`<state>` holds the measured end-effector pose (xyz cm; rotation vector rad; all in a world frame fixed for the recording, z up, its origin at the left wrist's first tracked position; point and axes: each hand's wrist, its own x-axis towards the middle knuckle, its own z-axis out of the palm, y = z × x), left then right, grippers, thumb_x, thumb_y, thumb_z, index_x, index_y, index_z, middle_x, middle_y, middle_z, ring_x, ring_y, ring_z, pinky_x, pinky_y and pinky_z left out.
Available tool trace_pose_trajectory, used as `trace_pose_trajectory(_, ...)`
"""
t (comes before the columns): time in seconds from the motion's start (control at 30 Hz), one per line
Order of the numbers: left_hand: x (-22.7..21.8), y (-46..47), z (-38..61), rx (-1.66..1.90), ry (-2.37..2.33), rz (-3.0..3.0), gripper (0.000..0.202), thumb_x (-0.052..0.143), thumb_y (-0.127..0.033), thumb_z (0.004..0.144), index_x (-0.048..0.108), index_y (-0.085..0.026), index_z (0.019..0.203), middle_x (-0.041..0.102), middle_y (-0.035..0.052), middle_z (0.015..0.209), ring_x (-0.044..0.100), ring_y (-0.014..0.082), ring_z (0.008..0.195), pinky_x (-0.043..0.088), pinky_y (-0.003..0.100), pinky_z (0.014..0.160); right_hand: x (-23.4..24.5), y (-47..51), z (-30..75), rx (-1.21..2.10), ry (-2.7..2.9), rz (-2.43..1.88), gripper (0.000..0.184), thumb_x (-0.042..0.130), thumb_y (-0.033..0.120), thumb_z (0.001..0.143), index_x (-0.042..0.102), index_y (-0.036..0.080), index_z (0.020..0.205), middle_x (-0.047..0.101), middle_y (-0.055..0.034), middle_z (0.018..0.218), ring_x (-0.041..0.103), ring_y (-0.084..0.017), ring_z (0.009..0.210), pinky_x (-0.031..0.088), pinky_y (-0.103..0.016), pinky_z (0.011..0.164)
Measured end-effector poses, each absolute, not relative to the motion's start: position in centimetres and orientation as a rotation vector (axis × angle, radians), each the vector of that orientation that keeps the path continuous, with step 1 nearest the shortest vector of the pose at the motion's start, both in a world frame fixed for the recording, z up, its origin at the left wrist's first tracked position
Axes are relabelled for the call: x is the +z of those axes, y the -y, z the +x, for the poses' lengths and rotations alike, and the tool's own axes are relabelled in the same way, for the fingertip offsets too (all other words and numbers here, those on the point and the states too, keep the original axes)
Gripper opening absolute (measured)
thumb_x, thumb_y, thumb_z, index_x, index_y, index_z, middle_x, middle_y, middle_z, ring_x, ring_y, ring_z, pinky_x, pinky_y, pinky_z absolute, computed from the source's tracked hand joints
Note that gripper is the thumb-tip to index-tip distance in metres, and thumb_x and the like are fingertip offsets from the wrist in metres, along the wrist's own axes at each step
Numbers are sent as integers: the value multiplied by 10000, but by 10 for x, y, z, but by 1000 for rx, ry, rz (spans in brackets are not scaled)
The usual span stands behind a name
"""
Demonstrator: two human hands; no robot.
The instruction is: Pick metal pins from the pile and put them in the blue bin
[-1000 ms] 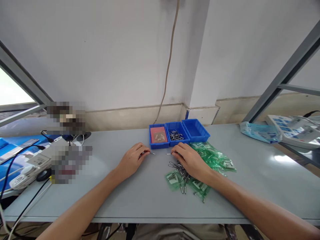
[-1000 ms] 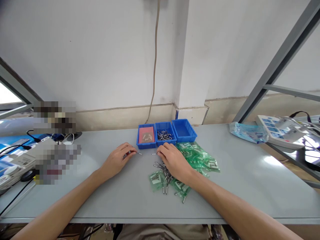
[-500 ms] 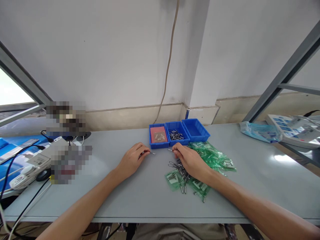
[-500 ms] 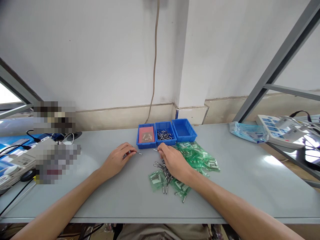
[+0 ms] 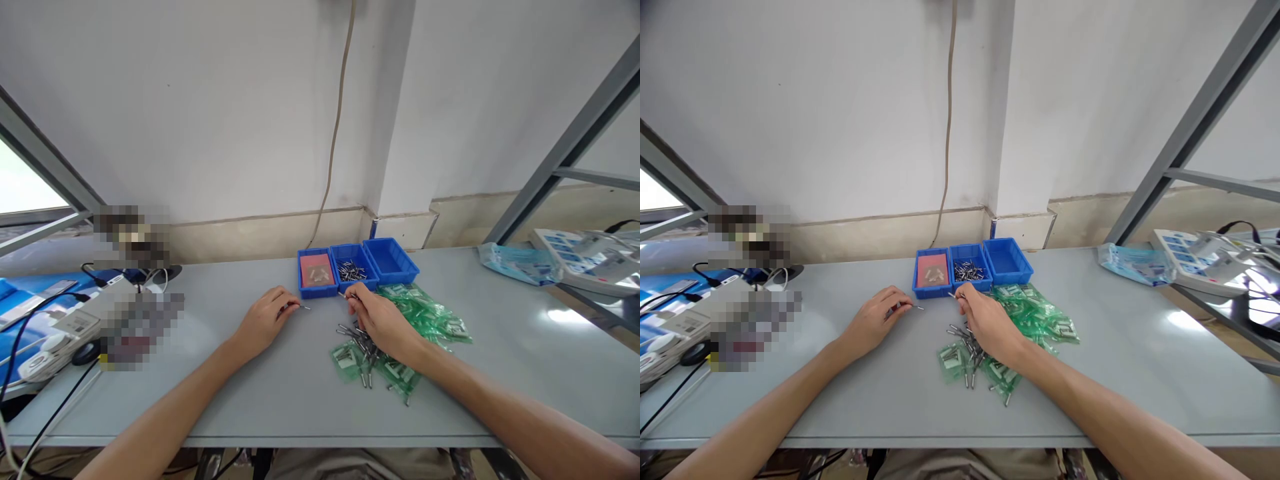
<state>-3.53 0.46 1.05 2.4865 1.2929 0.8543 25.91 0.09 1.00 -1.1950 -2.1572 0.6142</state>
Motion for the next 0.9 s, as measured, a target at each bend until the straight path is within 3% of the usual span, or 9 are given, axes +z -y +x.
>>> trace_pose_trajectory(0.2,9,-5,-36,852,-1287,2490,281,450,-364,1108,684,-219,1050,657,46,1013,610,188,930,499,325,858,12,-1,258,515,2172,-1170,187,341,273,1096,521,254,1048,663,-38,965,612,-210,799,452,-319,711)
trace_pose_trajectory(0.5,8,-6,-37,873,-1299,2503,327,440,-404,1109,676,-210,991,648,48,959,600,188,882,496,317,825,8,-3,259,515,2175,-1193,210,326,291,1106,530,259,1068,643,-16,878,585,-200,736,450,-321,698)
trace_pose_trajectory(0.9,10,-4,-35,855,-1328,2492,339,445,-421,1105,667,-208,964,650,48,952,599,195,883,485,318,792,17,-1,258,559,2137,-1201,183,396,234,1079,559,256,1000,697,-38,961,594,-239,900,472,-359,769)
